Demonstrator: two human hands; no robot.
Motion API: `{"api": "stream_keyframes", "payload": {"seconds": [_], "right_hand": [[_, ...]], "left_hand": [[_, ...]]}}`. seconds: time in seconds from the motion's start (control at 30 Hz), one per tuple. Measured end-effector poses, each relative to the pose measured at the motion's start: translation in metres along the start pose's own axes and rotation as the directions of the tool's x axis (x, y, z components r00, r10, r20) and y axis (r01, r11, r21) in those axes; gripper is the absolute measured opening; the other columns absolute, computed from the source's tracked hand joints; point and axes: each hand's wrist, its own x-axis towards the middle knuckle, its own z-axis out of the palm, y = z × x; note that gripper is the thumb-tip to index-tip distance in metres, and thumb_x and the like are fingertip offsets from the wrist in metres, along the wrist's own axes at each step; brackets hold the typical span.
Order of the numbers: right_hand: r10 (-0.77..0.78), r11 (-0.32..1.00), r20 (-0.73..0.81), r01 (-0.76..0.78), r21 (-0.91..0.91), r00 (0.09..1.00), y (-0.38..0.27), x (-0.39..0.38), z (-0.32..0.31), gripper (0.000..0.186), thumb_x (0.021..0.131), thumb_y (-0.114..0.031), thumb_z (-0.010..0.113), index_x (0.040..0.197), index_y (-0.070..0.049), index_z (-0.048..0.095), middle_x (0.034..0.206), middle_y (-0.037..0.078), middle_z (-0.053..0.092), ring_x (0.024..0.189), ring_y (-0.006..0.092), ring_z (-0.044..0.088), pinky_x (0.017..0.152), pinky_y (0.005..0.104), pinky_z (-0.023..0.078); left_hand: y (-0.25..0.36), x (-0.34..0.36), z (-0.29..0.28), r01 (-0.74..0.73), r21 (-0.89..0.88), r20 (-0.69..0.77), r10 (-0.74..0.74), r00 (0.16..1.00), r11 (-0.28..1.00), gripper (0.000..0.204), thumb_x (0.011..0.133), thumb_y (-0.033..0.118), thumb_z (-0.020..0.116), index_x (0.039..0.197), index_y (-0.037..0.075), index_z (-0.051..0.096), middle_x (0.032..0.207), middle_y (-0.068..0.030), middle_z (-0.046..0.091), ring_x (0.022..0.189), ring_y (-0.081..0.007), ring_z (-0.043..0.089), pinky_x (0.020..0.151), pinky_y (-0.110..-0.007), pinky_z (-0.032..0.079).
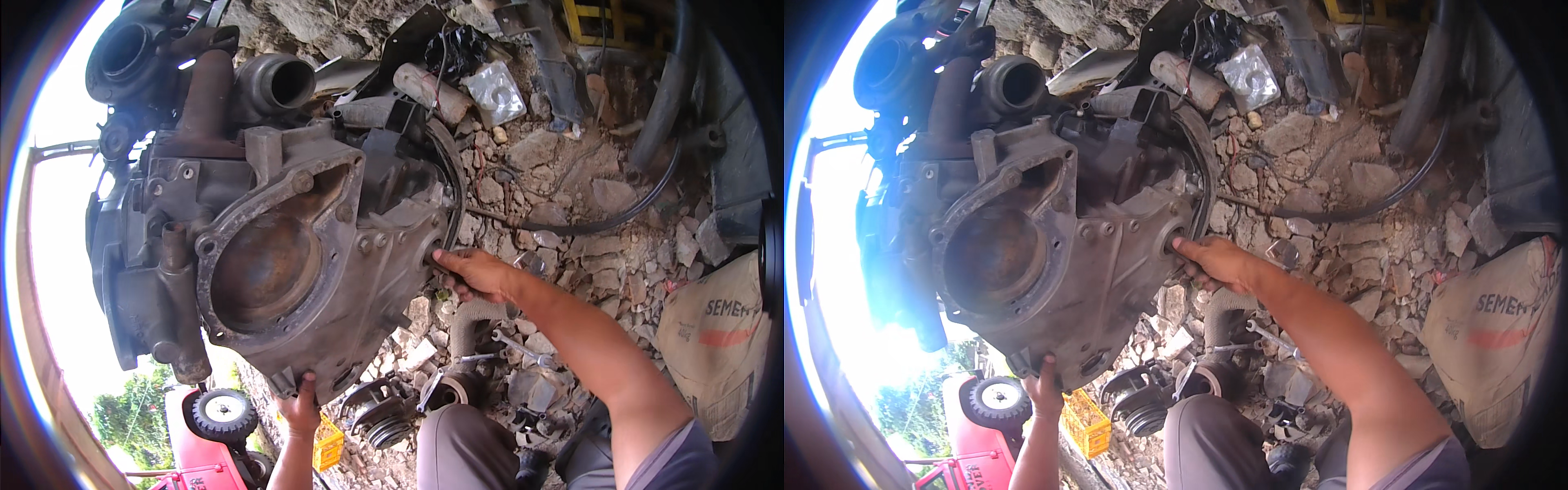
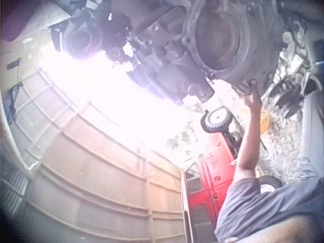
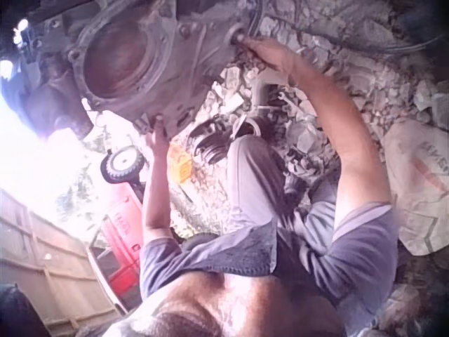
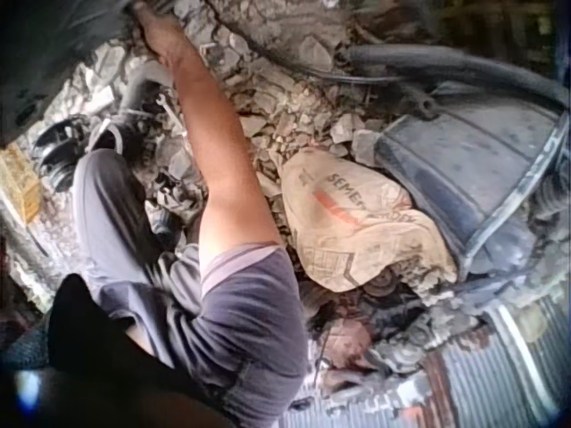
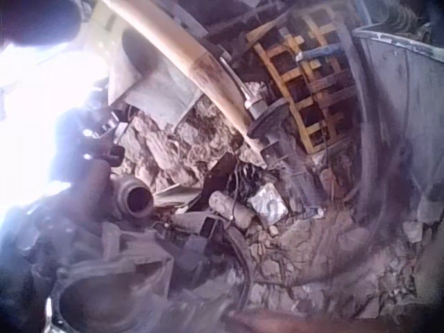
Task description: The person is working on a disassembled car engine outdoors. They use a wrench to loosen and tighten bolts on the engine block and a separate pulley assembly. The person repeatedly handles the engine block and pulley, adjusting their positions and inspecting the components.
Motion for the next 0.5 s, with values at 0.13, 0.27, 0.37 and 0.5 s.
{"api": "stream_keyframes", "payload": {"seconds": [0.13,0.27,0.37,0.5], "right_hand": [[-0.266,0.866,-0.231,0.126,-0.484,0.936,0.006,0.005,0.002,0.072,0.09,-0.065,0.048,0.102,0.005,0.061,0.083,0.012,0.063,0.067,0.022,0.059,0.065,0.0369,0.05],[-0.34,0.764,-0.214,0.137,-0.63,0.916,0.007,0.007,-0.002,0.08,0.087,-0.067,0.047,0.1,0.01,0.062,0.085,0.018,0.064,0.078,0.031,0.062,0.076,0.0414,0.05],[-0.167,0.844,-0.205,0.033,-0.535,0.964,-0.019,-0.011,0.005,0.077,0.088,-0.064,0.047,0.097,0.011,0.063,0.09,0.022,0.066,0.085,0.0333,0.065,0.077,0.0408,0.049],[0.0,0.95,-0.111,-0.035,-0.311,0.994,-0.027,-0.016,0.004,0.067,0.085,-0.06,0.057,0.092,0.006,0.062,0.072,0.009,0.057,0.064,0.0205,0.058,0.06,0.0334,0.047]], "left_hand": [[-0.006,0.002,-0.011,0.037,0.097,0.103,-0.047,0.994,0.995,0.059,0.084,0.028,0.069,0.127,-0.004,0.043,0.117,-0.0136,0.054,0.105,-0.0223,0.05,0.096,-0.036,0.038],[0.007,0.004,-0.006,0.009,0.09,0.114,-0.019,0.993,0.996,0.052,0.083,0.029,0.069,0.118,-0.004,0.049,0.112,-0.0146,0.056,0.103,-0.0261,0.05,0.094,-0.039,0.037],[0.008,0.001,-0.002,0.07,-0.01,0.059,-0.07,0.996,0.997,0.047,0.081,0.033,0.071,0.107,-0.003,0.055,0.108,-0.0173,0.056,0.102,-0.0327,0.05,0.094,-0.044,0.036],[-0.004,0.002,-0.008,0.123,-0.051,0.093,-0.118,0.989,0.991,0.061,0.079,0.034,0.073,0.119,-0.006,0.05,0.117,-0.0179,0.054,0.109,-0.0309,0.049,0.099,-0.042,0.034]]}}
